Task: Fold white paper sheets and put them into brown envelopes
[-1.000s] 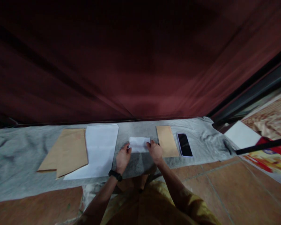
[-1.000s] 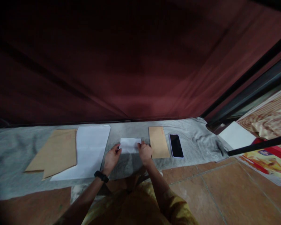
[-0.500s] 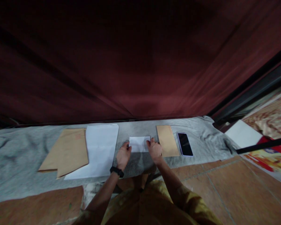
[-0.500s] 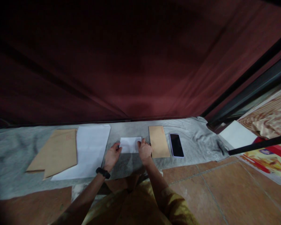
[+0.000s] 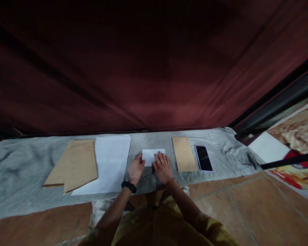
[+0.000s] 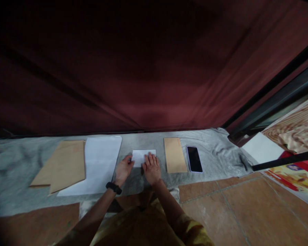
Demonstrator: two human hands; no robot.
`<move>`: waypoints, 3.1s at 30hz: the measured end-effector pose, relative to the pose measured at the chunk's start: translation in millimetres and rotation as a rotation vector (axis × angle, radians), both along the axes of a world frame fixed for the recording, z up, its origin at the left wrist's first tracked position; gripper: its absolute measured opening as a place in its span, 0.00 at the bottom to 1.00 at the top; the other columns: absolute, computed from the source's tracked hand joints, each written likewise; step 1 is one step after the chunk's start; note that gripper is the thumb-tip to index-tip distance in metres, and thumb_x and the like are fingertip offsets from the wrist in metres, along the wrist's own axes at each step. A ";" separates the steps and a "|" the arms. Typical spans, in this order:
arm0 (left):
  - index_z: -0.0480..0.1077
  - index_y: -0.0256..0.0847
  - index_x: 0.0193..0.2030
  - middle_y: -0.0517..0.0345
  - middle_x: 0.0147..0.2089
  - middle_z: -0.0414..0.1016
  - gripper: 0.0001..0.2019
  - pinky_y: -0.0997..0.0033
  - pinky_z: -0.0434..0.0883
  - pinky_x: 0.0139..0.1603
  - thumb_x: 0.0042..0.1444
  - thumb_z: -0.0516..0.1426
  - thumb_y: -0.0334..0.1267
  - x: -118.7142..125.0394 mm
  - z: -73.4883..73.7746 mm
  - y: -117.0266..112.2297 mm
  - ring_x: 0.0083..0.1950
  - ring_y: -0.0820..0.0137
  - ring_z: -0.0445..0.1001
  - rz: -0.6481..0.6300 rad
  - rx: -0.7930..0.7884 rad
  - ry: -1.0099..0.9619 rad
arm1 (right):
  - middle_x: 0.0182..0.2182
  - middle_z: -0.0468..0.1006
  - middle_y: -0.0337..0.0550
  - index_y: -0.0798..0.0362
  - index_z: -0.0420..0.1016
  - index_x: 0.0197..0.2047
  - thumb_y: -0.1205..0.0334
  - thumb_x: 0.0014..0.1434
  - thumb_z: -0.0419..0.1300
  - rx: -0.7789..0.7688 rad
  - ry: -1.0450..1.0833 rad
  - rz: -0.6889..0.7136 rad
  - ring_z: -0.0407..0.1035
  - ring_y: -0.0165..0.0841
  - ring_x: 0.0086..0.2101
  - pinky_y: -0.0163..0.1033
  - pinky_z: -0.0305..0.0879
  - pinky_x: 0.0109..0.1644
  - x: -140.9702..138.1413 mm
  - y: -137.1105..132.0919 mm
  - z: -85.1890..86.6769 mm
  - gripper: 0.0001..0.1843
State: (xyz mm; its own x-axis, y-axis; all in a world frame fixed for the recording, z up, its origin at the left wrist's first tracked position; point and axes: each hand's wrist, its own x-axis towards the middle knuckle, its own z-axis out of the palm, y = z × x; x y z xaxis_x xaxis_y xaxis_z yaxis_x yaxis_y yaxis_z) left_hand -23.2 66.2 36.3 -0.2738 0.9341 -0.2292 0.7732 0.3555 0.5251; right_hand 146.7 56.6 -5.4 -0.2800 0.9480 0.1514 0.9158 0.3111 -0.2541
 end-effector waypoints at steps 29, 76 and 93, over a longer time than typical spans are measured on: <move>0.54 0.34 0.73 0.43 0.76 0.53 0.28 0.52 0.51 0.76 0.69 0.43 0.42 24.2 -54.7 -16.0 0.78 0.61 0.45 -0.487 0.373 0.257 | 0.72 0.54 0.49 0.51 0.55 0.73 0.58 0.72 0.48 0.012 -0.021 -0.051 0.50 0.41 0.70 0.50 0.46 0.72 5.0 0.0 -14.2 0.29; 0.74 0.40 0.39 0.48 0.47 0.78 0.10 0.59 0.64 0.61 0.47 0.61 0.31 -4.5 2.6 85.4 0.55 0.57 0.72 -0.431 0.117 0.070 | 0.71 0.58 0.51 0.47 0.60 0.71 0.50 0.72 0.50 0.116 0.071 -0.023 0.53 0.47 0.69 0.57 0.46 0.70 2.0 16.7 -12.7 0.28; 0.66 0.43 0.37 0.65 0.27 0.68 0.04 0.71 0.65 0.32 0.55 0.53 0.39 7.0 51.5 19.8 0.28 0.70 0.69 0.111 0.369 -0.245 | 0.72 0.55 0.53 0.56 0.48 0.75 0.61 0.64 0.55 0.118 0.535 0.130 0.50 0.43 0.70 0.58 0.51 0.72 -8.1 -14.4 18.8 0.39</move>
State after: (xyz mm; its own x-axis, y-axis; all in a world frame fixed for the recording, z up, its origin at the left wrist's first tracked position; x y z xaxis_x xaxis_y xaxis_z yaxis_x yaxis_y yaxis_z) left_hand -16.2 86.0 87.8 -0.3556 0.9336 0.0431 0.5783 0.1836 0.7949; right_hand 138.6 42.2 13.4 -0.2484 0.8786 0.4078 0.6209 0.4676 -0.6291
